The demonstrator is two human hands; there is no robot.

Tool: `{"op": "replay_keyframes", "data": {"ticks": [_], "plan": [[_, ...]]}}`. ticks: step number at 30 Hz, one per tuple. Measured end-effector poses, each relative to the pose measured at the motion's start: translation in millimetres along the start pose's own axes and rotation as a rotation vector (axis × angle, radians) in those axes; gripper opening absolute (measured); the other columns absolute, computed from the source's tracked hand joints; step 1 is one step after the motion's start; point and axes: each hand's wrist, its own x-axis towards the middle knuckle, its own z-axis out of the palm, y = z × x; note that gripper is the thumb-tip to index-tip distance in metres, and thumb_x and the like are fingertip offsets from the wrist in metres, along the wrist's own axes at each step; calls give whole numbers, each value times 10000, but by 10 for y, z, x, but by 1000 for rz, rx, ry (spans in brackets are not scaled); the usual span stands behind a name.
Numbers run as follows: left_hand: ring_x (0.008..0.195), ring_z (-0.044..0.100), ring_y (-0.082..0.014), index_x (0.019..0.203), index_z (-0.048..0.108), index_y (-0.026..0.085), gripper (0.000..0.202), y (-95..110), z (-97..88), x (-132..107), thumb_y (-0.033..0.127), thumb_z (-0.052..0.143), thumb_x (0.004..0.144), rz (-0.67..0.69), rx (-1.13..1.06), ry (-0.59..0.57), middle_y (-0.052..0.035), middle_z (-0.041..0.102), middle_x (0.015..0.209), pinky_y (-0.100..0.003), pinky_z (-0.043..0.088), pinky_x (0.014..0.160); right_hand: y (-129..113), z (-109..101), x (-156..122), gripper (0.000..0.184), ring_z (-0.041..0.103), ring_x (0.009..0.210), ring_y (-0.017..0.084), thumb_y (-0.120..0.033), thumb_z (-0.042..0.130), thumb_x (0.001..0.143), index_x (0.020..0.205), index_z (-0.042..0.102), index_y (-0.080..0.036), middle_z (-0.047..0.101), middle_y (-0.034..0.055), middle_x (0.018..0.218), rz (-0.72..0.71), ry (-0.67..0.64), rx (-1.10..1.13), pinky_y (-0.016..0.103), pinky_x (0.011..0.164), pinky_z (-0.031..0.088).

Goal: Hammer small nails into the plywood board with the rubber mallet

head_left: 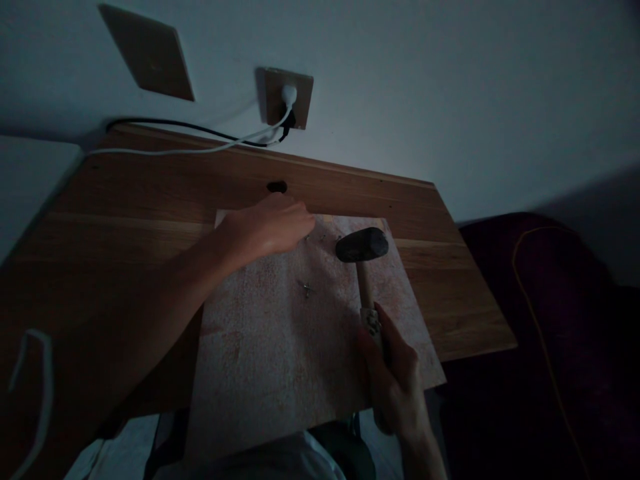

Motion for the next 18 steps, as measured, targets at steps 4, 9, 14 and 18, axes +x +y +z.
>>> {"op": "replay_keyframes", "data": {"ticks": [4,9,14,18], "plan": [[898,726,-302,959,867,187,310,17,6,-17,93,573,921,27,-8,9,-166,799,883,-406,479,796,-4,2,2,582,755,845,258,-482,649,1020,1515,660,-175,800,106,1050,7,2,-33,350,656,620],[890,710,-289,1043,839,182,242,-154,-100,-14,341,681,951,-13,22,29,-141,790,900,-375,459,756,-54,-17,15,572,763,870,265,-462,656,1019,1497,669,-148,803,104,1015,-26,-13,-12,352,699,635],[840,669,-251,1068,810,120,413,-373,-291,-99,406,514,1040,-150,93,93,-148,771,907,-357,415,743,-266,48,56,552,732,739,228,-425,643,1028,1508,660,-153,775,72,878,-125,-88,-8,339,655,620],[808,616,-214,1039,817,155,383,-397,-330,-179,385,510,1036,-135,-32,76,-90,771,858,-338,402,770,-500,200,130,563,768,792,232,-389,614,1047,1559,608,-157,796,90,954,-236,-142,-4,336,700,633]]}}
